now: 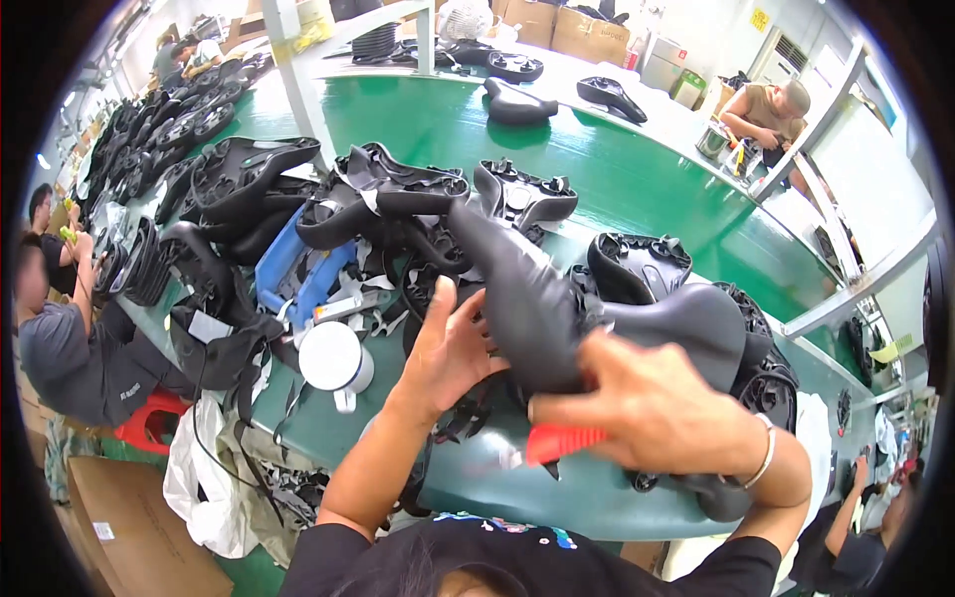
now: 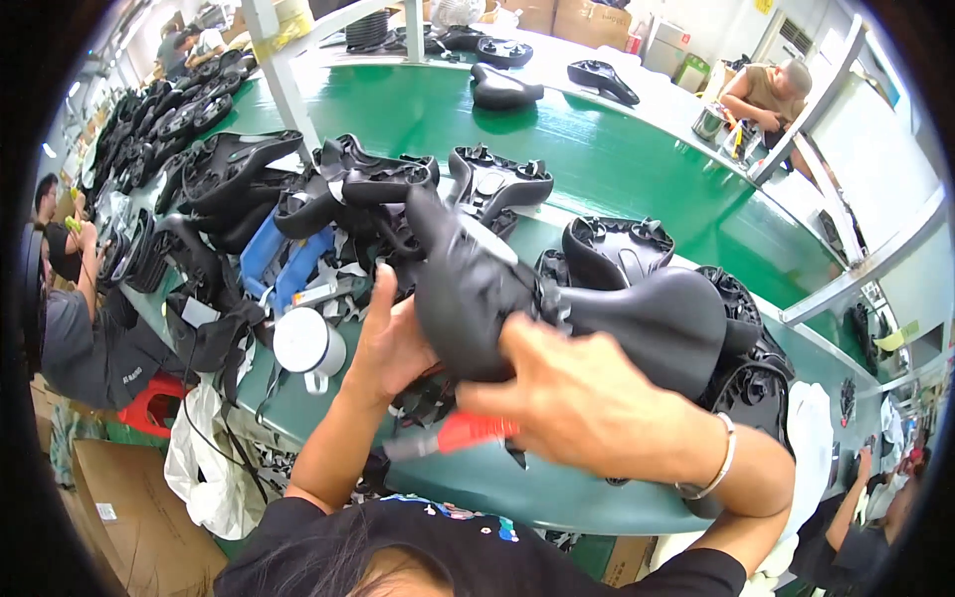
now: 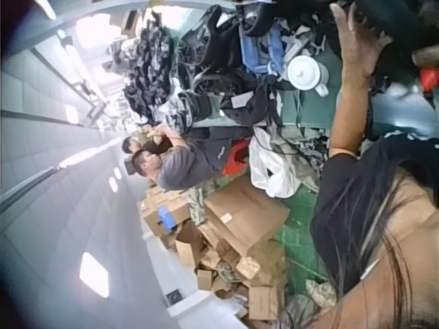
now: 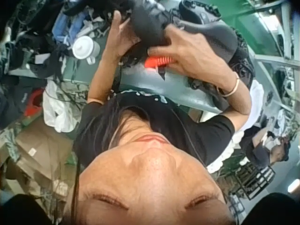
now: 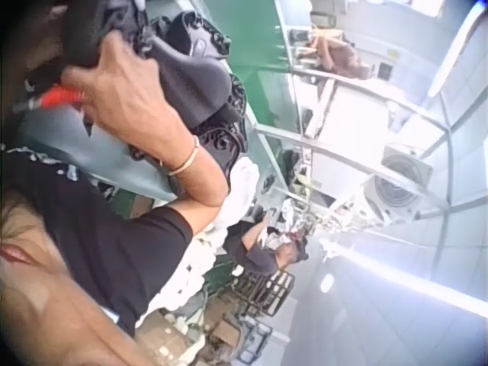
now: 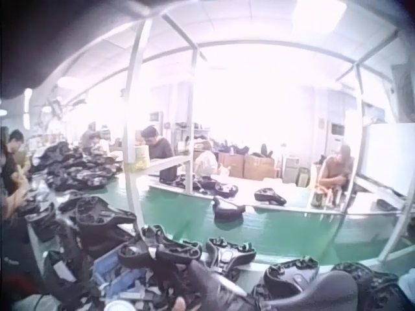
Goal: Trimming excess plastic material and assembling components of bicycle seats using a utility knife.
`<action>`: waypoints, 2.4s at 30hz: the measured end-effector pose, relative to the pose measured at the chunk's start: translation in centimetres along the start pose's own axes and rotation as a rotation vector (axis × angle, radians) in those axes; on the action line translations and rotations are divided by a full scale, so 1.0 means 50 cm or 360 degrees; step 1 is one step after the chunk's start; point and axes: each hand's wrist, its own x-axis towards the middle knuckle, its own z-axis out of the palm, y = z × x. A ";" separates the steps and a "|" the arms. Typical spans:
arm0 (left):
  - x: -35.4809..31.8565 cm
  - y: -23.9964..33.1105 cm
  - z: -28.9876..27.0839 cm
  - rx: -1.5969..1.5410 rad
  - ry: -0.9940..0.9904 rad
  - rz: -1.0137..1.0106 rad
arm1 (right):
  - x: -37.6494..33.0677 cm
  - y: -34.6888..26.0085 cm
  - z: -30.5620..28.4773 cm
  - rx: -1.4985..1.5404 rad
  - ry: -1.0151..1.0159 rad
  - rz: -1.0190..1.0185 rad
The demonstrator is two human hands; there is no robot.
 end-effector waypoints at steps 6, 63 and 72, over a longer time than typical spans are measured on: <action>-0.096 -0.026 -0.029 0.0430 0.0130 0.0038 | 0.082 0.137 0.038 0.1597 0.0802 0.0800; -0.332 -0.222 -0.082 0.1592 0.1594 0.1218 | -0.145 -0.024 0.400 0.1280 0.1448 0.1399; -0.141 -0.240 0.013 0.4107 0.0107 0.0703 | -0.182 -0.102 0.408 0.1715 0.1364 0.1168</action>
